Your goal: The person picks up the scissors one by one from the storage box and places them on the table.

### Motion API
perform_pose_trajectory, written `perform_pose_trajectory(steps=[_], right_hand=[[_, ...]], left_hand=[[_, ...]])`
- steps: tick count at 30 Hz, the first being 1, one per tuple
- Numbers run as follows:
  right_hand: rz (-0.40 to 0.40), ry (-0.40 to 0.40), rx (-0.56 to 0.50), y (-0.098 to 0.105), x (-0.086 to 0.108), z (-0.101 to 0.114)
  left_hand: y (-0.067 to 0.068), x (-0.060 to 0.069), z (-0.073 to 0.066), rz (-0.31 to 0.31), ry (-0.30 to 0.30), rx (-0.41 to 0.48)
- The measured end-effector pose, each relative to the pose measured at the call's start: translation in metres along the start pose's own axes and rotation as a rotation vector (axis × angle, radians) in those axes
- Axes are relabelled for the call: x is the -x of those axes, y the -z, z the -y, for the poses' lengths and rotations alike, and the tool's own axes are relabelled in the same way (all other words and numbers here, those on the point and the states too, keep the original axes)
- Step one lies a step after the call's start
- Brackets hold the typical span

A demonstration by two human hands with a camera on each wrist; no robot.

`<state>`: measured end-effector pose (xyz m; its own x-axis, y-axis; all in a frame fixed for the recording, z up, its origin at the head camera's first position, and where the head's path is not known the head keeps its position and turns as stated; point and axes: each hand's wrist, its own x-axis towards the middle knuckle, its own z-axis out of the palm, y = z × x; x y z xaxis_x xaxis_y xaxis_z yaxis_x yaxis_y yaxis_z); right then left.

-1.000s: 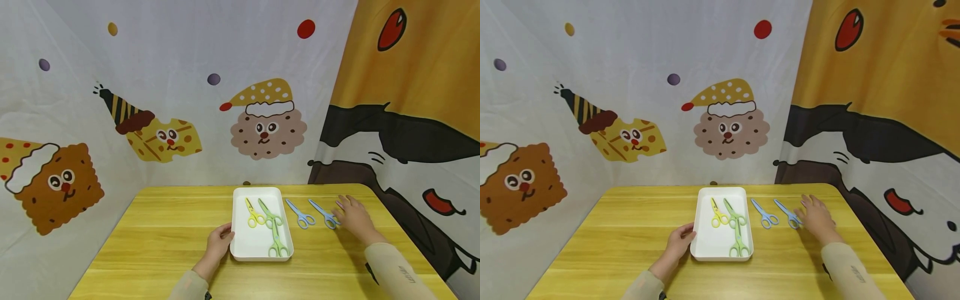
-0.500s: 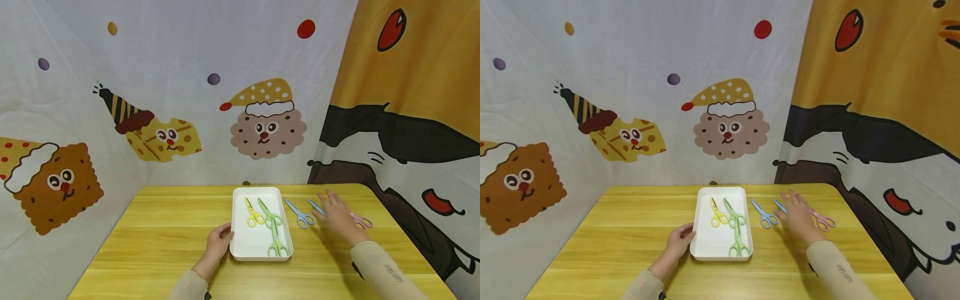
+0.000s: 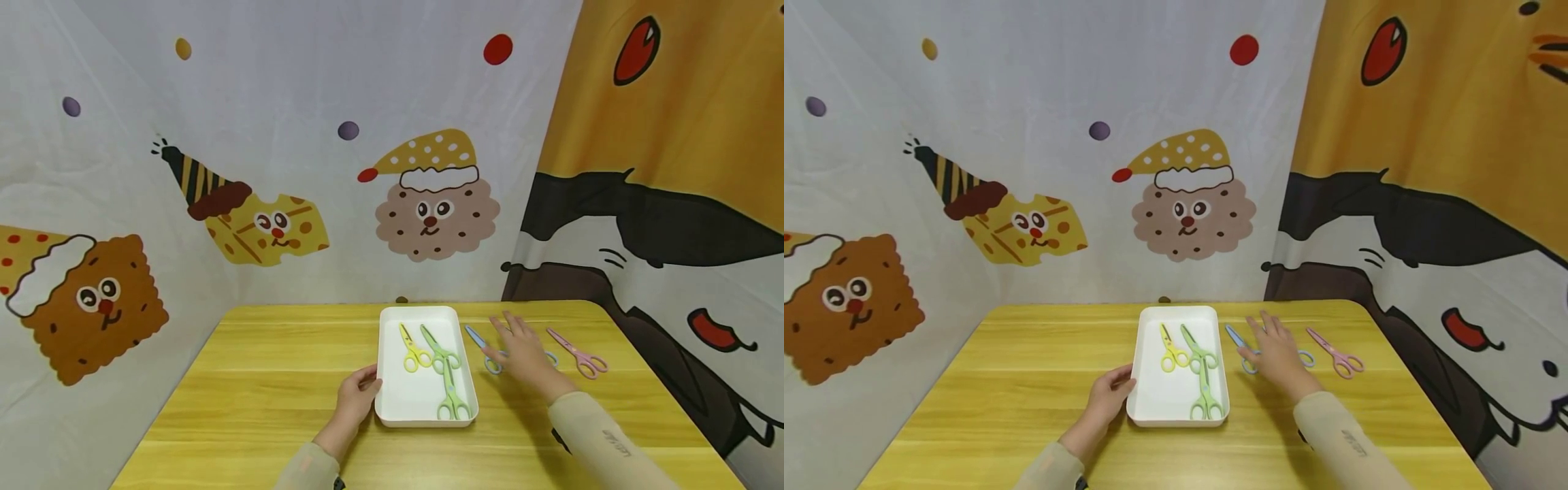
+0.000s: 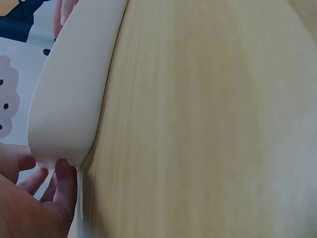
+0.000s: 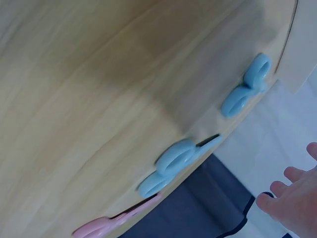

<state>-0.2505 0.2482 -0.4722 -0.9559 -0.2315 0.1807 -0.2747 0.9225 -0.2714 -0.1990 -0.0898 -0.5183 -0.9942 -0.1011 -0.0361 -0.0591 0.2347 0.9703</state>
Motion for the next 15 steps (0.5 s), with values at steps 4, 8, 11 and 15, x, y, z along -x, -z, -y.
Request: perform_pose_trajectory(steps=[4, 8, 11, 15], right_hand=[[0.007, 0.023, -0.010, -0.003, -0.001, 0.008], [-0.014, 0.055, -0.025, -0.007, -0.005, 0.017], [-0.030, 0.074, -0.032, -0.008, -0.007, 0.024], [-0.033, 0.085, -0.039, -0.010, -0.010, 0.033]], left_hand=[[0.000, -0.001, 0.002, 0.001, 0.010, 0.001], [-0.001, -0.002, 0.005, 0.001, 0.016, -0.007], [-0.001, -0.002, 0.006, -0.002, 0.016, -0.014], [-0.001, -0.002, 0.005, -0.004, 0.016, -0.015]])
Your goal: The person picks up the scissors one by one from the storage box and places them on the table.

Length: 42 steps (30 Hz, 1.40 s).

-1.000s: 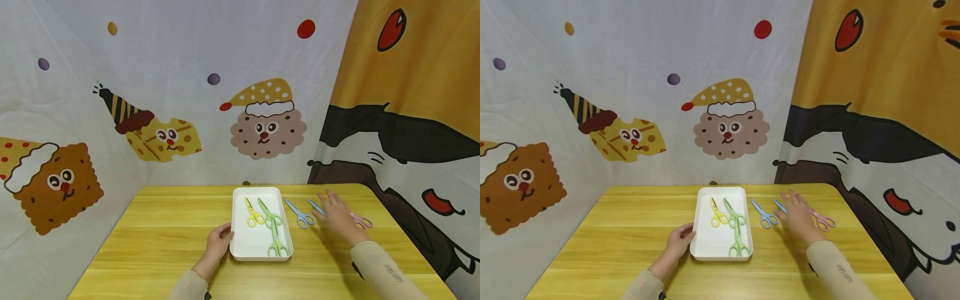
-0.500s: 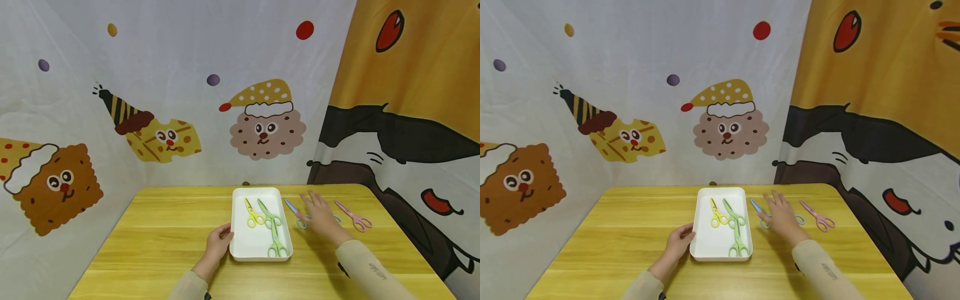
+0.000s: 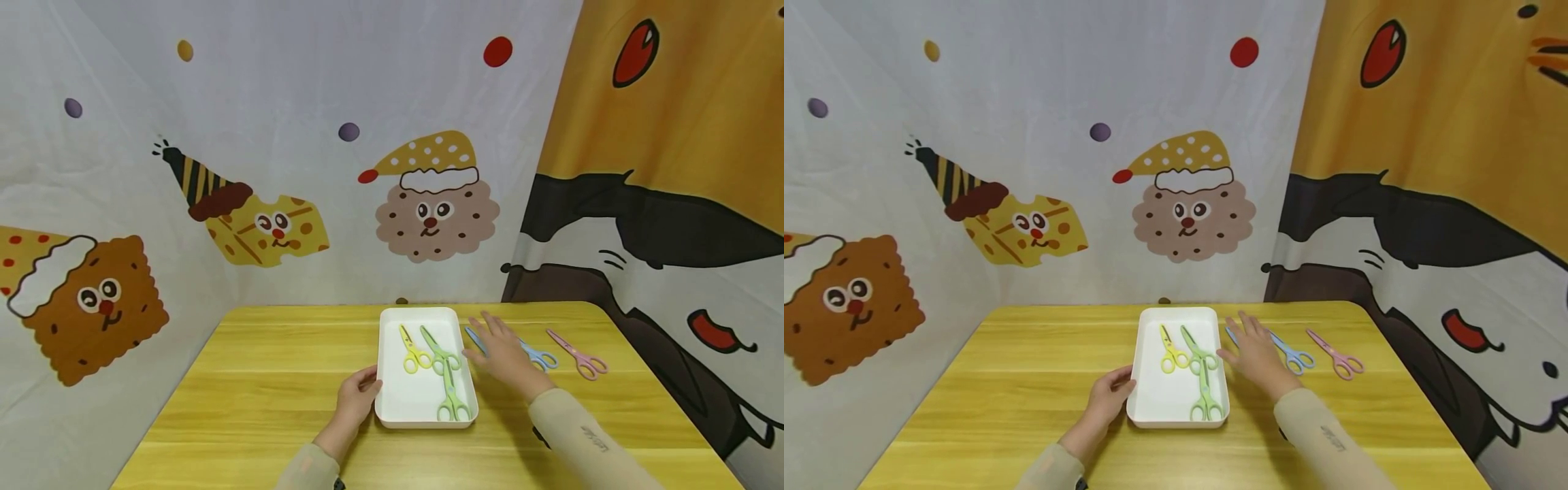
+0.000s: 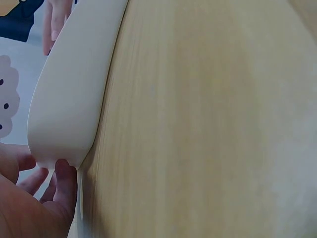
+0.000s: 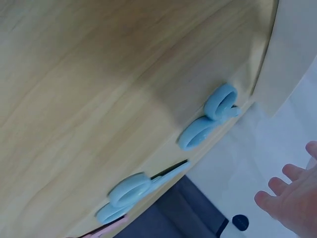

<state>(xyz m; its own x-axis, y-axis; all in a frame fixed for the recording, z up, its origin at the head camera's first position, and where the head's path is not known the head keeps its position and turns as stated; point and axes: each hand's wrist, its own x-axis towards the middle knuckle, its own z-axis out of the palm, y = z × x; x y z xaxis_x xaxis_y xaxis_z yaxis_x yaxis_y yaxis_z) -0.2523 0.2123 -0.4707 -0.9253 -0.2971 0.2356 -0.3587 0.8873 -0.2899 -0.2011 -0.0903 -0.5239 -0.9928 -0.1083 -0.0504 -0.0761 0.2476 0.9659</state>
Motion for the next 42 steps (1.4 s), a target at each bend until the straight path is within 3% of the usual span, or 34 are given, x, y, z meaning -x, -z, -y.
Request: perform_pose_trajectory(steps=[7, 19, 42], right_hand=[[-0.014, 0.030, 0.024, -0.003, -0.007, 0.013], [0.055, 0.082, 0.056, -0.003, -0.021, 0.043], [0.207, 0.041, 0.060, -0.012, -0.040, 0.084]], left_hand=[[0.000, 0.000, -0.002, -0.002, -0.004, 0.011], [0.001, 0.000, -0.001, 0.005, -0.006, 0.009], [0.001, 0.003, -0.004, 0.002, -0.018, 0.006]])
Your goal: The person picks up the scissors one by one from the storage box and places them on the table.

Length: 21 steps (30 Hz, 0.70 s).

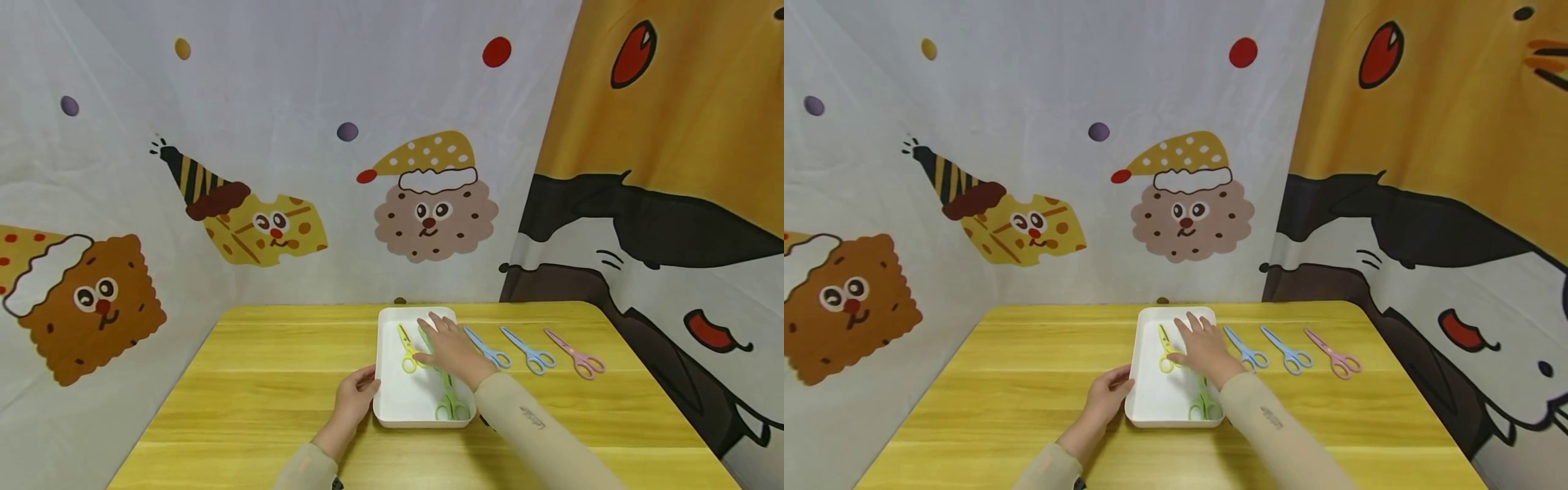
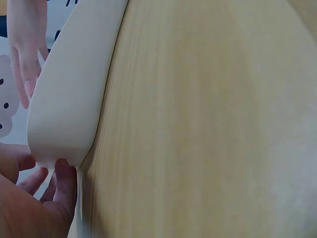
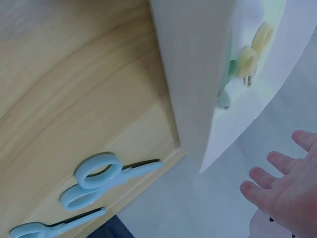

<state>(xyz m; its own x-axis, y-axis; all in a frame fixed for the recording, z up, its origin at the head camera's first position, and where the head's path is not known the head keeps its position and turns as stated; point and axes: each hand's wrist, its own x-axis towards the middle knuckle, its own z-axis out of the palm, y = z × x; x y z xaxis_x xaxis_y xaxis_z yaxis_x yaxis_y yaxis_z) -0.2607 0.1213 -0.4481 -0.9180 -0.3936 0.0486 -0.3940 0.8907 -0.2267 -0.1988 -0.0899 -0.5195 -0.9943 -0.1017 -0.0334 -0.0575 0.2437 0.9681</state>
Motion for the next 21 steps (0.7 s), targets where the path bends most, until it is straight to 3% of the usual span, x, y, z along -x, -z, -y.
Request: perform_pose_trajectory(steps=[21], right_hand=[[0.074, -0.048, -0.071, -0.028, -0.010, 0.021]], left_hand=[[-0.001, -0.002, 0.001, 0.005, 0.013, 0.003]])
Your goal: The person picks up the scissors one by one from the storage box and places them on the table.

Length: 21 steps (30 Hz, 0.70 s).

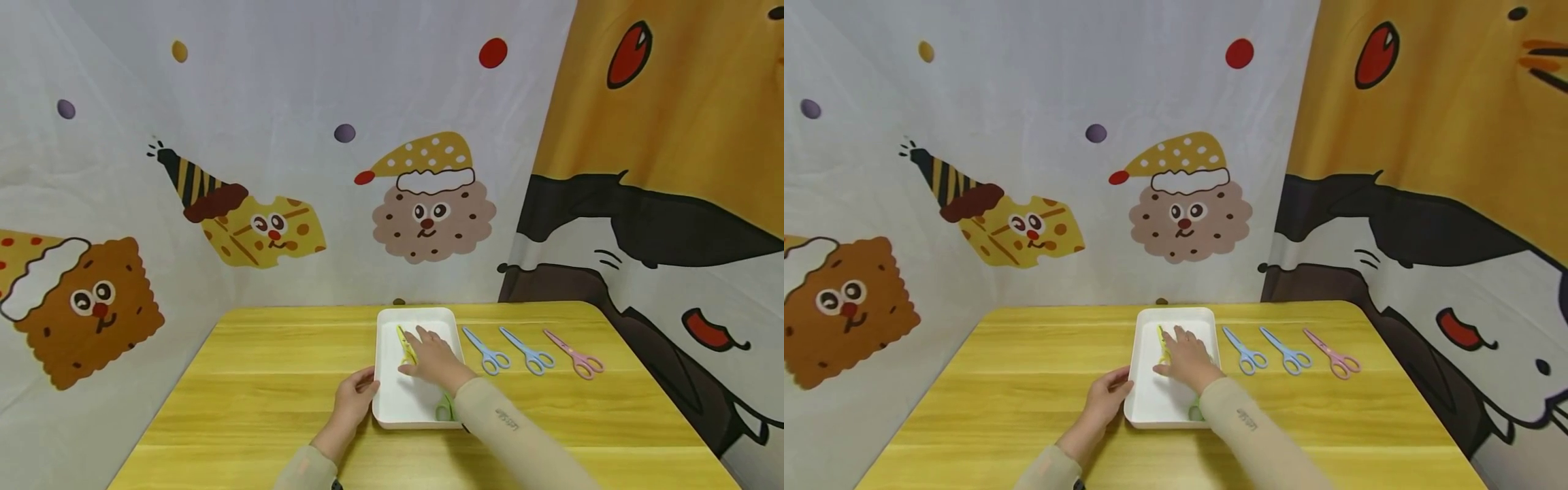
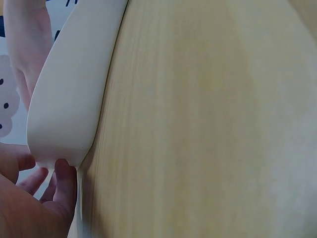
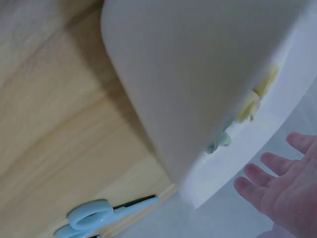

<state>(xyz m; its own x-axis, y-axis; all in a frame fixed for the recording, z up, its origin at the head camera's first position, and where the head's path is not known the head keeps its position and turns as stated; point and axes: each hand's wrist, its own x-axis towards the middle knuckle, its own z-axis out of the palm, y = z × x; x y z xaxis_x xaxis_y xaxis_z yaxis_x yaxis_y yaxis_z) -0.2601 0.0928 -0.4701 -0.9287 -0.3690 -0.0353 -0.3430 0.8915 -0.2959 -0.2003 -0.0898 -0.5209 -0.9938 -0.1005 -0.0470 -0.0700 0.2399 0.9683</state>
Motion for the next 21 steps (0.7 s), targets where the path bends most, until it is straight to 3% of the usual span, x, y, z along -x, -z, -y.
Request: perform_pose_trajectory(steps=[21], right_hand=[[0.007, -0.140, -0.065, -0.021, -0.008, 0.015]], left_hand=[[0.002, 0.003, -0.001, 0.022, -0.004, 0.031]])
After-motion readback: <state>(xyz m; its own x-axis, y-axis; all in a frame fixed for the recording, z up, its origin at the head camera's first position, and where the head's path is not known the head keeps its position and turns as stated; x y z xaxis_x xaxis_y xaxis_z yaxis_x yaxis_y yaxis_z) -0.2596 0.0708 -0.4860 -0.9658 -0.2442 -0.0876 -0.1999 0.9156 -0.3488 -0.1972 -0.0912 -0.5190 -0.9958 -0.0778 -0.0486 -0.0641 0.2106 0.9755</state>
